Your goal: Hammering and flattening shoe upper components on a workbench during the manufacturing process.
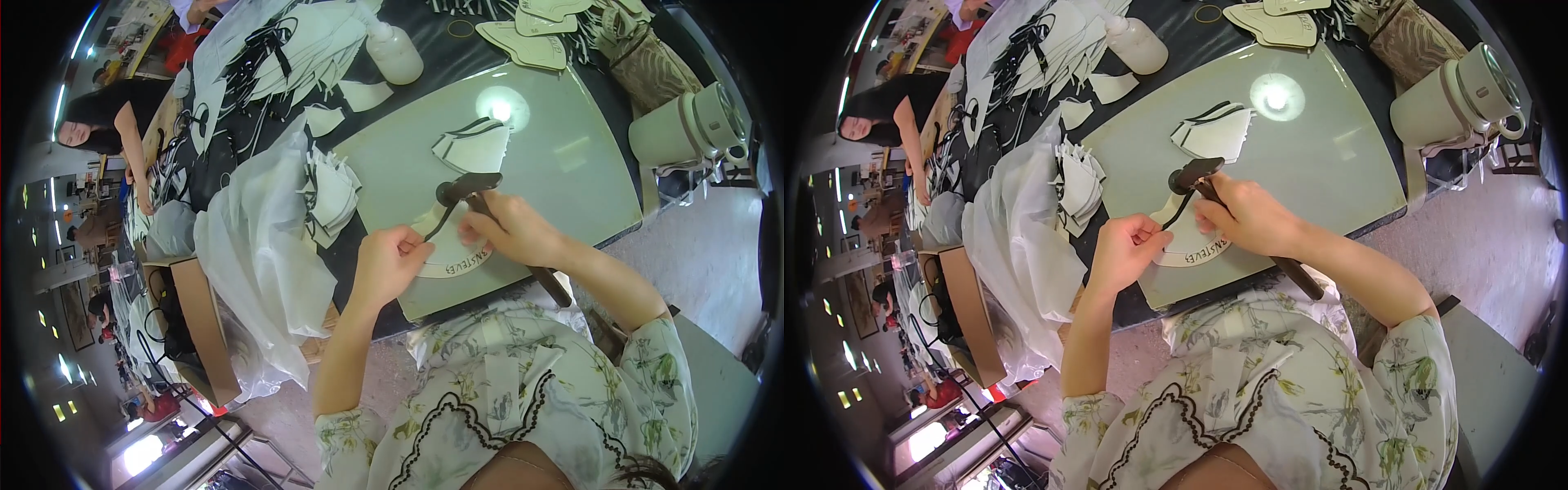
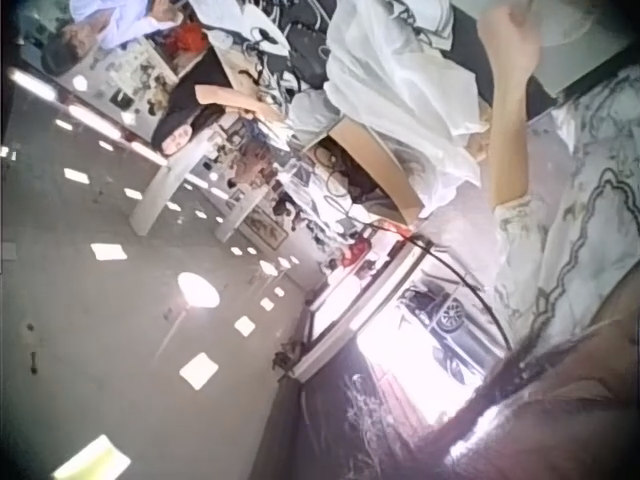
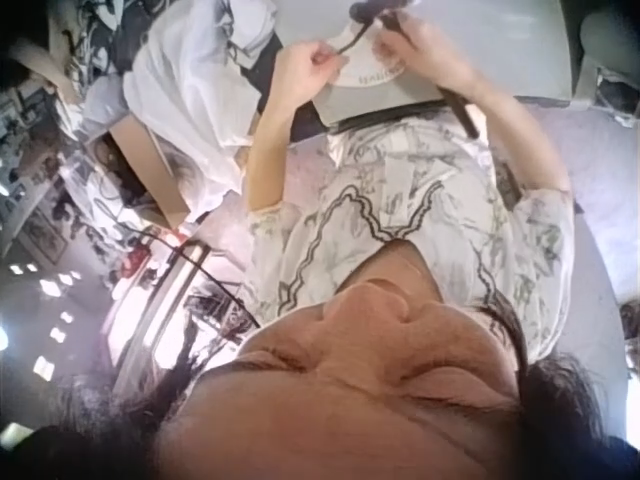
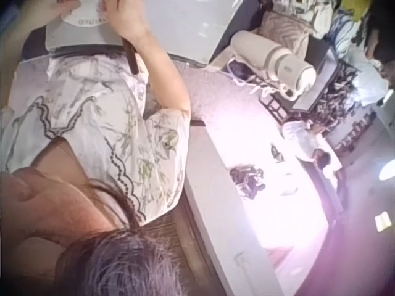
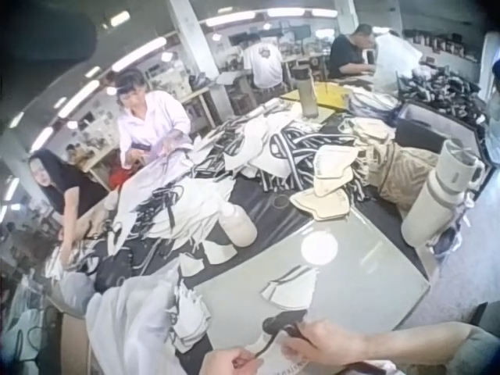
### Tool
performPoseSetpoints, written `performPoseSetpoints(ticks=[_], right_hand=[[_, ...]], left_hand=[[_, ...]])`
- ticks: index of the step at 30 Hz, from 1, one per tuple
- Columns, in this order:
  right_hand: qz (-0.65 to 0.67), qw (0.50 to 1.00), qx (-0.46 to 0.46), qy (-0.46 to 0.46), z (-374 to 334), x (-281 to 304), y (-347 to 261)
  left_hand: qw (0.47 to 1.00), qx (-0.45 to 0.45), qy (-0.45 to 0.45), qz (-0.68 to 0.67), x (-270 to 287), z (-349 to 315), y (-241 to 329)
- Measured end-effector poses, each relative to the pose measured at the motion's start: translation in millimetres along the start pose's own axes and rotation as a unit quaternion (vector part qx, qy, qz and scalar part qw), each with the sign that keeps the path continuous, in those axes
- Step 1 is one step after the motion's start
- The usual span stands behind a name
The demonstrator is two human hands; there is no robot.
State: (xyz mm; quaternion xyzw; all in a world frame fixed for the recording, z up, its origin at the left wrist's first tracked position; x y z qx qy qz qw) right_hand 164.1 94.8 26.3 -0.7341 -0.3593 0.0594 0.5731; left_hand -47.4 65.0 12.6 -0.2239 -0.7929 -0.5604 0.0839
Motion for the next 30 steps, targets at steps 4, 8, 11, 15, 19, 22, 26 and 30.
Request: performPoseSetpoints(ticks=[4, 8, 11, 15, 19, 22, 26, 30], right_hand=[[-0.019, 1.000, 0.016, -0.001, 4, -2, 4], [-0.048, 0.999, 0.021, -0.009, 6, -4, 3], [-0.066, 0.998, 0.016, -0.012, 6, 2, 2], [-0.044, 0.999, 0.026, -0.010, 11, 0, -7], [-0.044, 0.998, 0.037, -0.017, 19, -3, -5], [-0.004, 0.999, 0.035, -0.016, 28, 0, -5], [-0.268, 0.956, 0.122, 0.016, 20, 30, -19], [-0.430, 0.899, 0.085, 0.011, 8, 37, -38]], left_hand=[[0.999, 0.010, -0.012, 0.048, 0, 2, 6], [0.997, -0.003, -0.001, 0.071, -2, -5, 12], [0.970, 0.049, 0.005, 0.239, -8, -15, 11], [0.875, -0.391, 0.036, 0.283, -34, -62, 5], [0.859, -0.397, -0.002, 0.324, -57, -77, -4], [0.854, -0.387, 0.032, 0.345, -76, -80, 1], [0.881, -0.366, 0.035, 0.296, -66, -72, 5], [0.878, -0.386, 0.065, 0.275, -62, -67, 8]])
Point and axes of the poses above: each hand's wrist, its own z-axis towards the middle knuckle, its own x-axis out of the back of the hand, y = z × x, the point moved 4 cm from there along z, towards the middle knuckle, and after that the axes turned 11 degrees about -z, right-handed, at the moved point
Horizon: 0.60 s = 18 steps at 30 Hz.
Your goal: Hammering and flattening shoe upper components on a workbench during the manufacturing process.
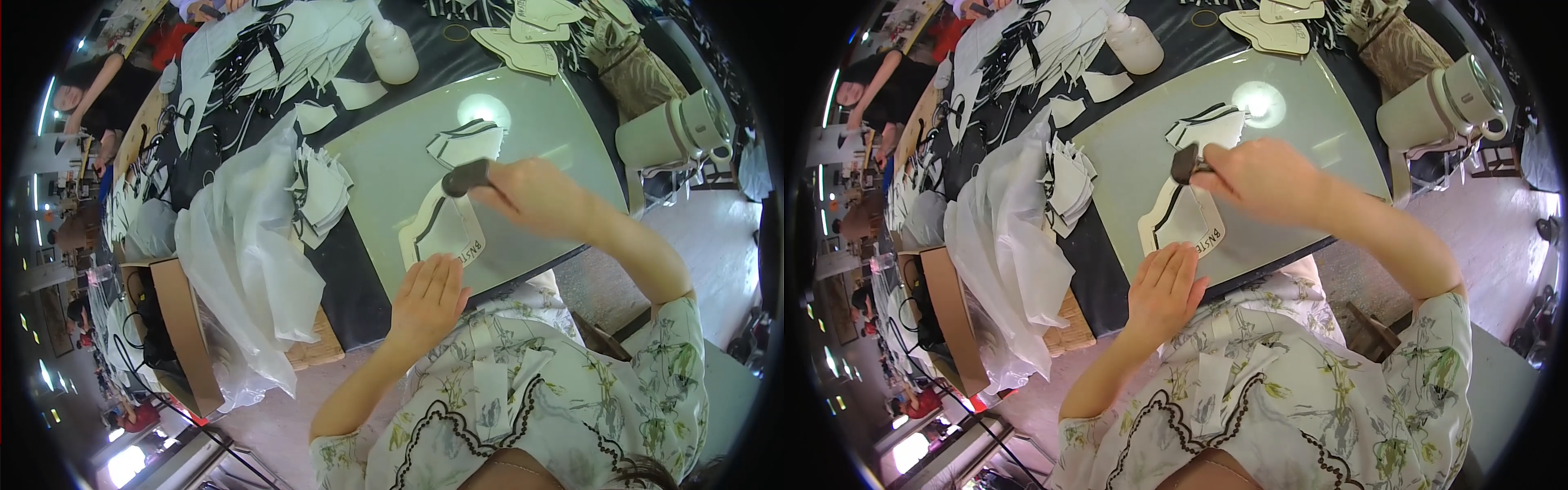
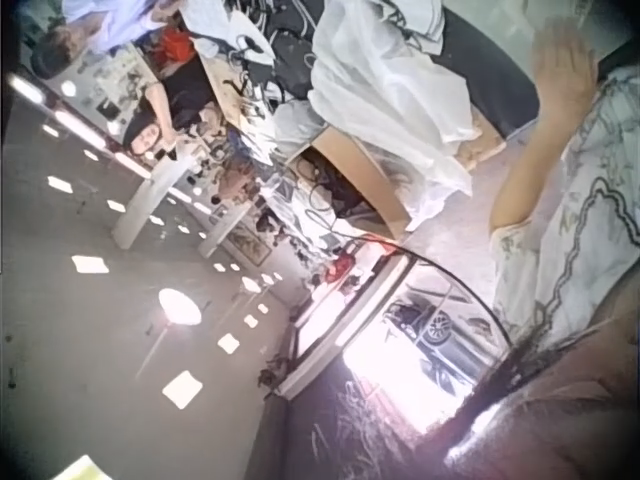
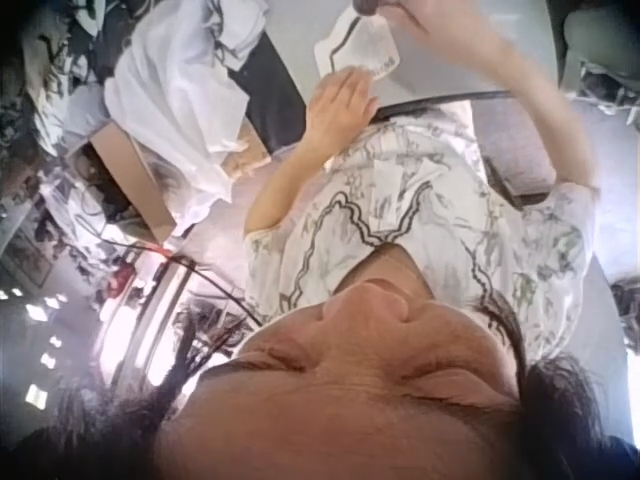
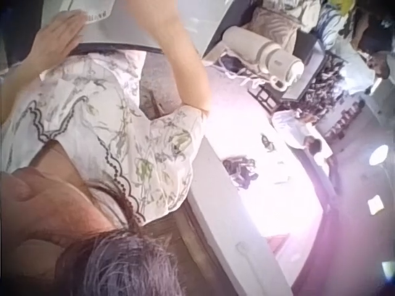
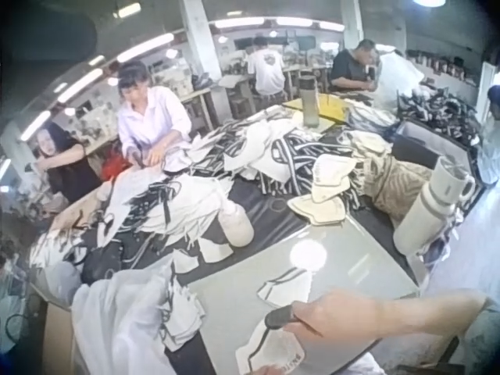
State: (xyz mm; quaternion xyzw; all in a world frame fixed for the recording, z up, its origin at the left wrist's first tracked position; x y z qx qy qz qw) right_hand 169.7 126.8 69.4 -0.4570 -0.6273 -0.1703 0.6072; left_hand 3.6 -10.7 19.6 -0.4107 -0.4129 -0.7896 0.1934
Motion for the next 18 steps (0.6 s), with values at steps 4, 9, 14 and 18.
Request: performPoseSetpoints(ticks=[4, 9, 14, 18], right_hand=[[-0.097, 0.992, 0.049, -0.069, 10, -18, -6], [-0.124, 0.986, 0.066, -0.086, 19, 1, -1], [-0.136, 0.982, 0.074, -0.109, 26, -9, 0], [-0.128, 0.980, 0.089, -0.124, 30, -12, 4]], left_hand=[[0.999, 0.017, 0.036, -0.021, 4, 10, -1], [0.973, 0.113, 0.147, -0.135, 4, 24, -21], [0.946, 0.229, 0.219, -0.064, 6, 54, -37], [0.942, 0.248, 0.220, -0.056, -6, 49, -39]])
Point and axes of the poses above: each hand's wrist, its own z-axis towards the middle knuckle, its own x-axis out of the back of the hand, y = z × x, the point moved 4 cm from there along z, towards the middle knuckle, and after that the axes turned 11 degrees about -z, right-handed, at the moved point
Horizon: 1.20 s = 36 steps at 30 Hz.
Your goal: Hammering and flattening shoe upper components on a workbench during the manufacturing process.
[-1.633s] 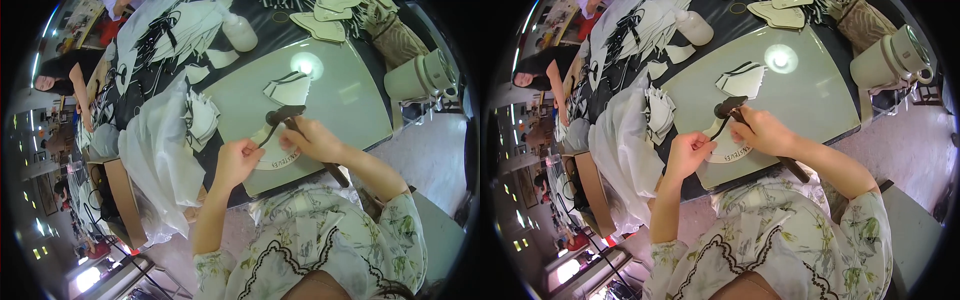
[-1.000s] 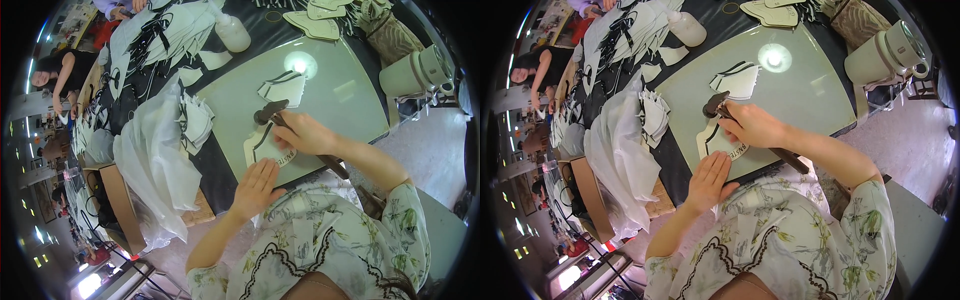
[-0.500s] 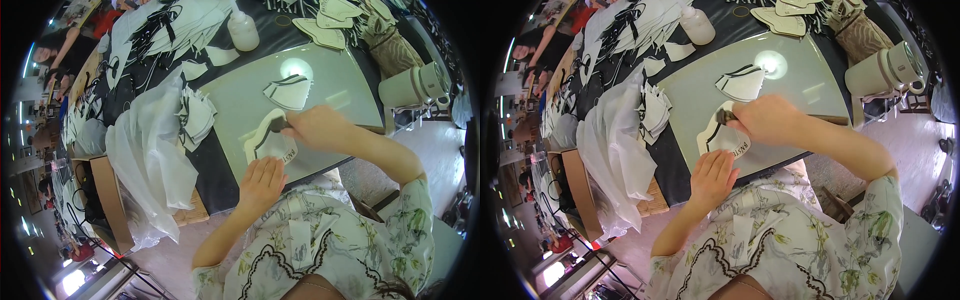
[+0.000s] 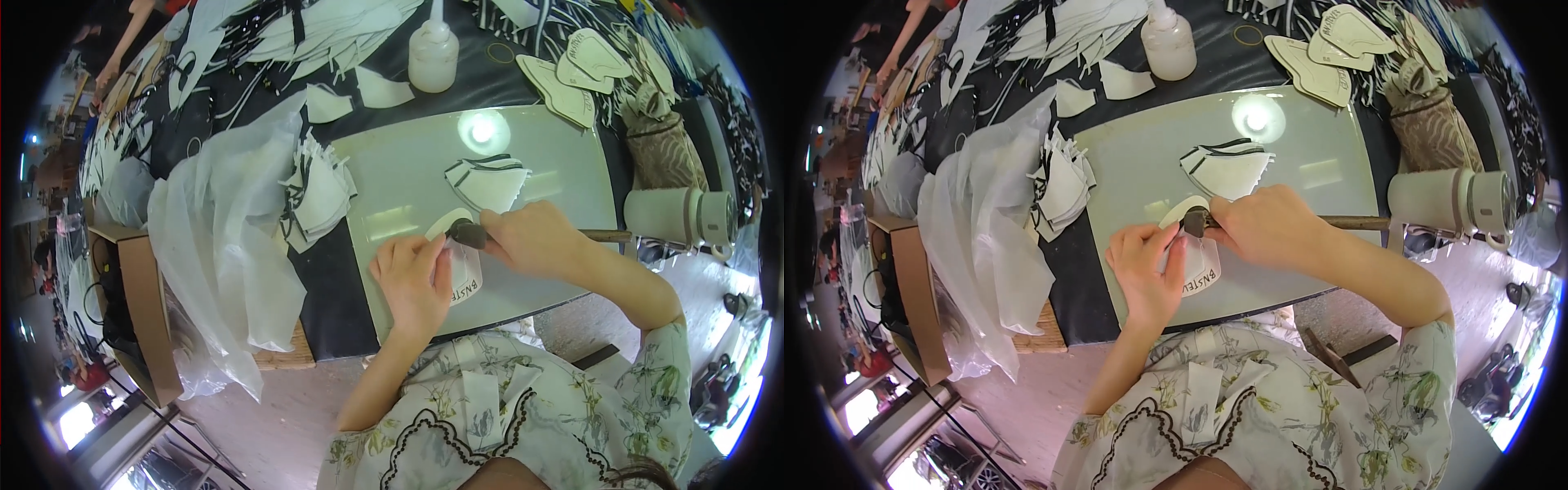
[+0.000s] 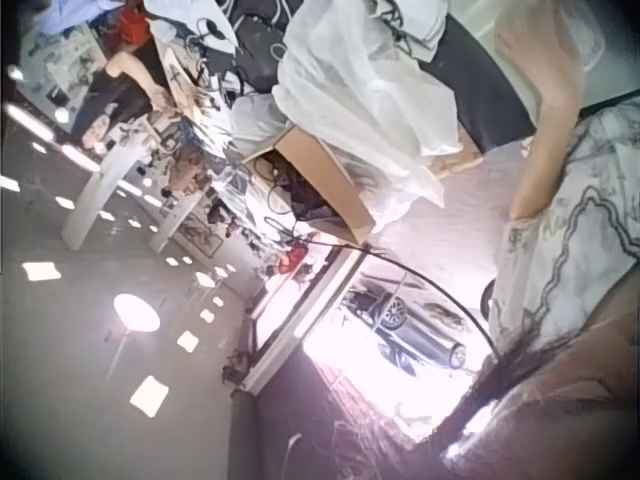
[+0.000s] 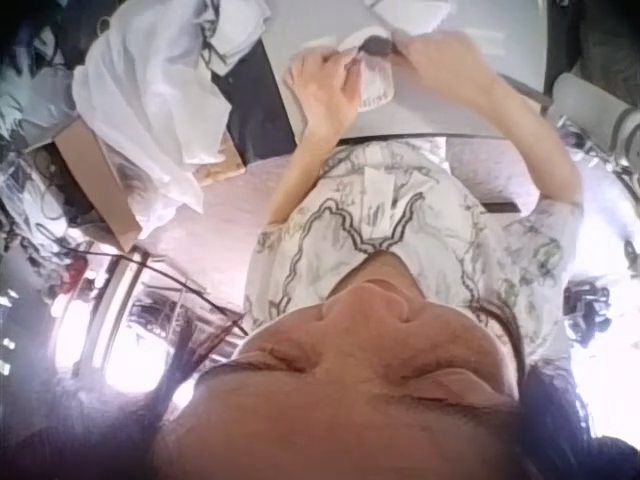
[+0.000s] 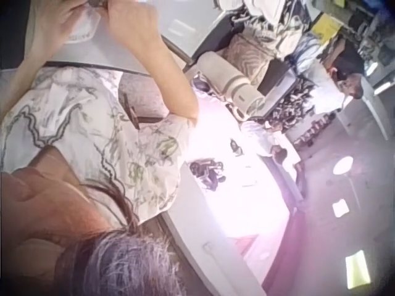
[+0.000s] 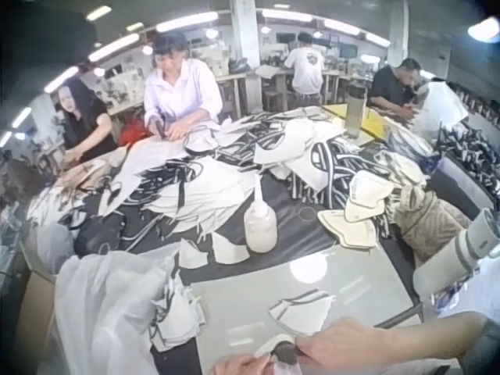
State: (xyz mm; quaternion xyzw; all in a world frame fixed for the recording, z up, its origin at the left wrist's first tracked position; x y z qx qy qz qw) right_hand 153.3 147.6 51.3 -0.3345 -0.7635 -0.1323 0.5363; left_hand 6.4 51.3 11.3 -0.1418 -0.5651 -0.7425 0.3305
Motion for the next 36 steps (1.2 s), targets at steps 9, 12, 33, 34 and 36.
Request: performPoseSetpoints(ticks=[9, 12, 33, 34, 36], right_hand=[[-0.017, 1.000, 0.012, 0.007, -2, 9, 6], [-0.003, 0.999, 0.026, 0.030, -1, 15, 7], [-0.020, 0.997, 0.040, 0.060, 5, 11, 2], [-0.006, 0.996, 0.036, 0.084, 4, 14, 2], [-0.007, 0.998, 0.031, 0.050, 5, 6, -2]], left_hand=[[1.000, 0.017, -0.012, -0.015, -3, 8, -3], [0.993, -0.089, -0.018, 0.071, -6, 1, 2], [0.987, -0.095, -0.006, 0.126, -7, -13, 11], [0.987, -0.099, -0.007, 0.125, -7, -13, 11], [0.987, -0.105, -0.008, 0.124, -7, -12, 11]])
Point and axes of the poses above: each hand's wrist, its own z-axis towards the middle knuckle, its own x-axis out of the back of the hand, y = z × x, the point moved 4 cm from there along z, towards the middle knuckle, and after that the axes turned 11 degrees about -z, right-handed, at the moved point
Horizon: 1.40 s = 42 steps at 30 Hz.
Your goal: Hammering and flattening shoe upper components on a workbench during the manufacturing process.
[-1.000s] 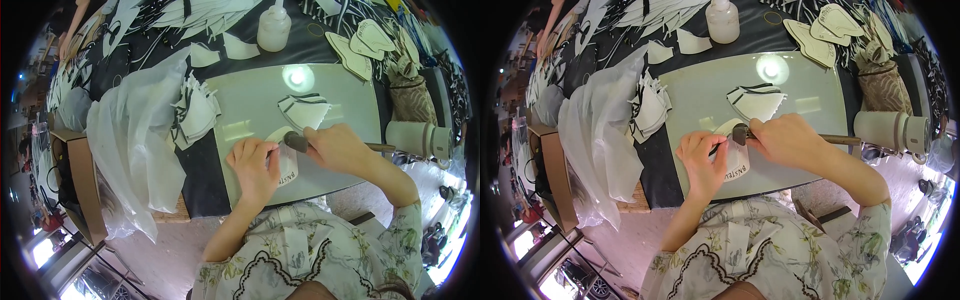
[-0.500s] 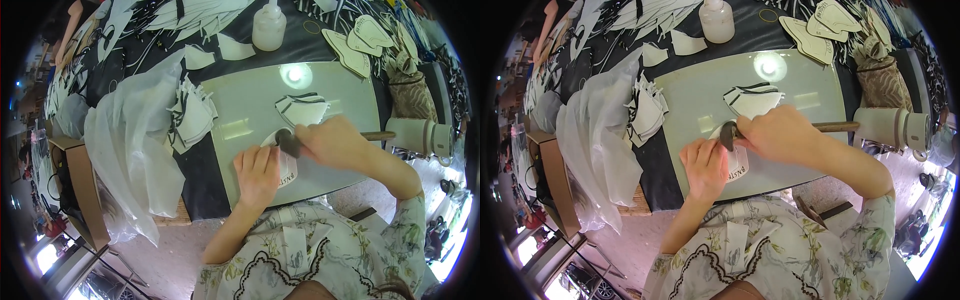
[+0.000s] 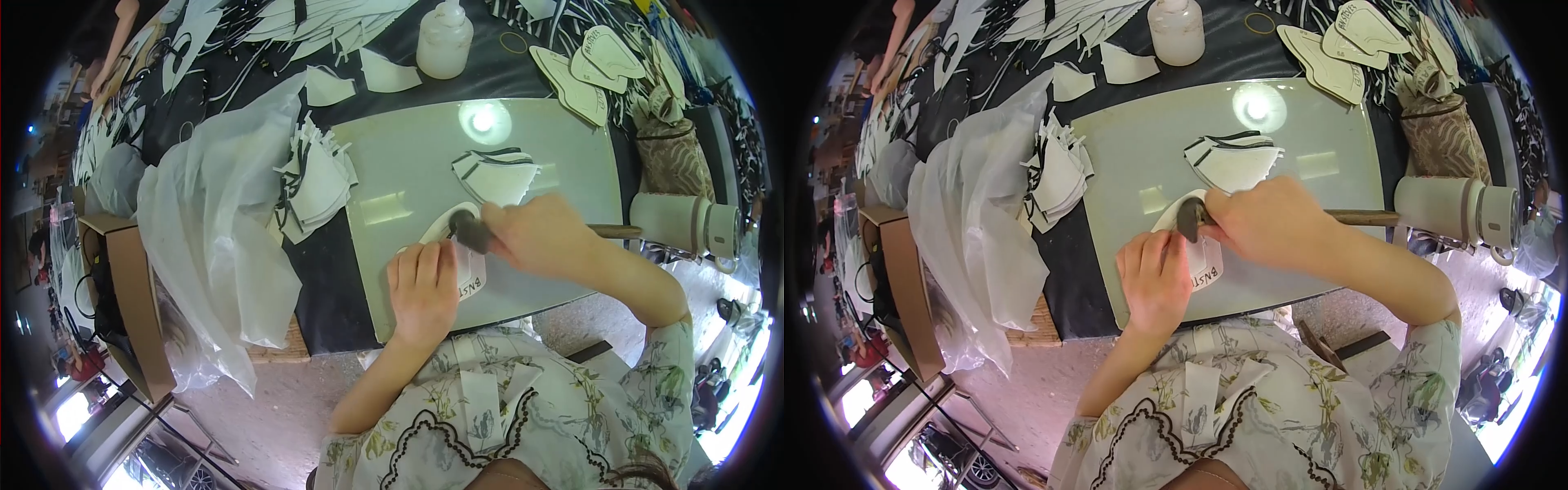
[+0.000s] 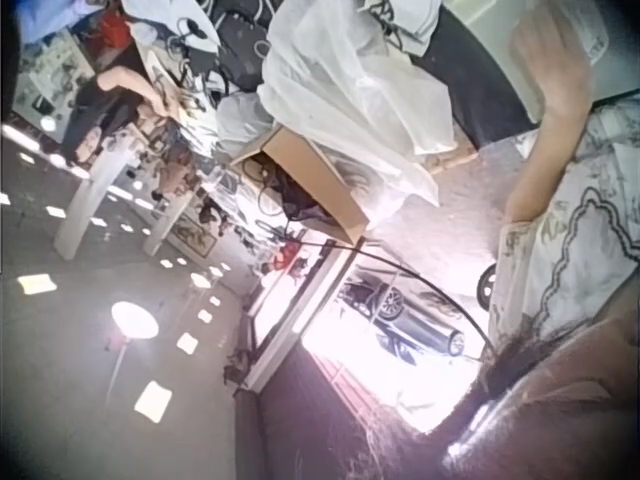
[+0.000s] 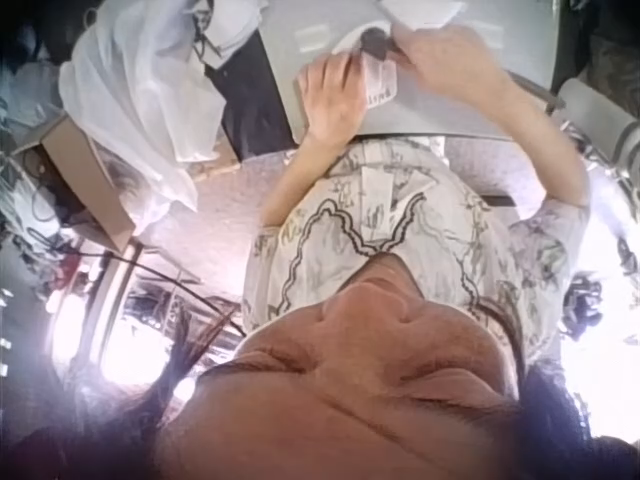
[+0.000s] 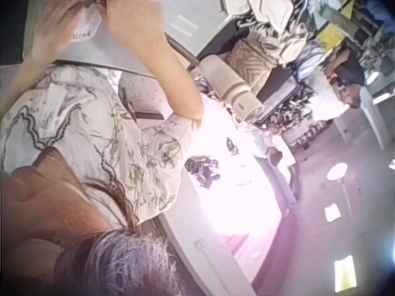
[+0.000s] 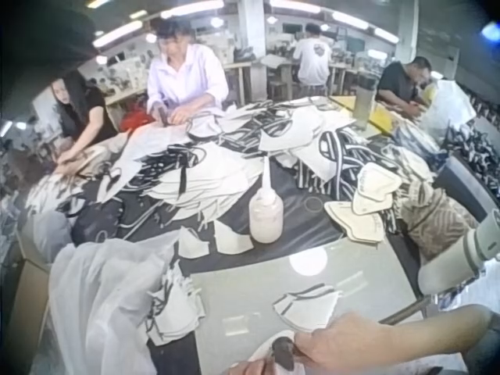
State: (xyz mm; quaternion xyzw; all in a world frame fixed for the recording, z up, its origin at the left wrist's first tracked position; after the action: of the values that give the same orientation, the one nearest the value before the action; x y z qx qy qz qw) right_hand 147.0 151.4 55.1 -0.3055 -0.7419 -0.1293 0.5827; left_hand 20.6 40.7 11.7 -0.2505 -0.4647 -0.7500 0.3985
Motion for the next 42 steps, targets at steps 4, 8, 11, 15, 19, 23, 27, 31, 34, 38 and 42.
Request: performPoseSetpoints(ticks=[4, 8, 11, 15, 19, 23, 27, 31, 34, 38, 42], right_hand=[[0.015, 1.000, -0.017, 0.007, -5, 3, -1], [0.001, 1.000, -0.028, 0.002, -10, 1, -9], [0.010, 0.999, -0.039, -0.022, -9, -9, -3], [0.028, 0.999, -0.043, -0.014, -10, -8, -6], [0.046, 0.998, -0.047, 0.012, -10, -1, -6], [0.010, 0.999, -0.050, -0.009, -12, -1, -17], [0.028, 0.999, -0.038, 0.003, -9, 0, -19], [0.027, 0.998, -0.051, -0.035, -6, -5, -18], [0.022, 0.998, -0.056, -0.024, -7, -9, -16], [0.014, 0.998, -0.054, -0.016, -6, -6, -14], [0.025, 0.998, -0.048, 0.007, -6, 5, -16]], left_hand=[[1.000, 0.013, 0.006, -0.017, 0, -1, -1], [0.999, 0.029, 0.010, -0.031, 0, 0, 0], [0.985, 0.097, 0.046, -0.131, 8, 0, -9], [0.995, 0.048, 0.031, -0.083, 4, -7, -3], [1.000, 0.021, 0.000, -0.012, 0, -8, 2], [1.000, 0.007, 0.001, -0.015, 1, -5, 5], [1.000, 0.008, 0.006, -0.006, 1, -7, 4], [1.000, 0.008, 0.009, -0.018, 2, -7, 3], [0.996, 0.055, 0.023, -0.072, 8, -8, -4], [0.998, 0.031, -0.006, -0.051, 10, -13, -5], [0.999, -0.006, -0.037, -0.009, 11, -11, -1]])
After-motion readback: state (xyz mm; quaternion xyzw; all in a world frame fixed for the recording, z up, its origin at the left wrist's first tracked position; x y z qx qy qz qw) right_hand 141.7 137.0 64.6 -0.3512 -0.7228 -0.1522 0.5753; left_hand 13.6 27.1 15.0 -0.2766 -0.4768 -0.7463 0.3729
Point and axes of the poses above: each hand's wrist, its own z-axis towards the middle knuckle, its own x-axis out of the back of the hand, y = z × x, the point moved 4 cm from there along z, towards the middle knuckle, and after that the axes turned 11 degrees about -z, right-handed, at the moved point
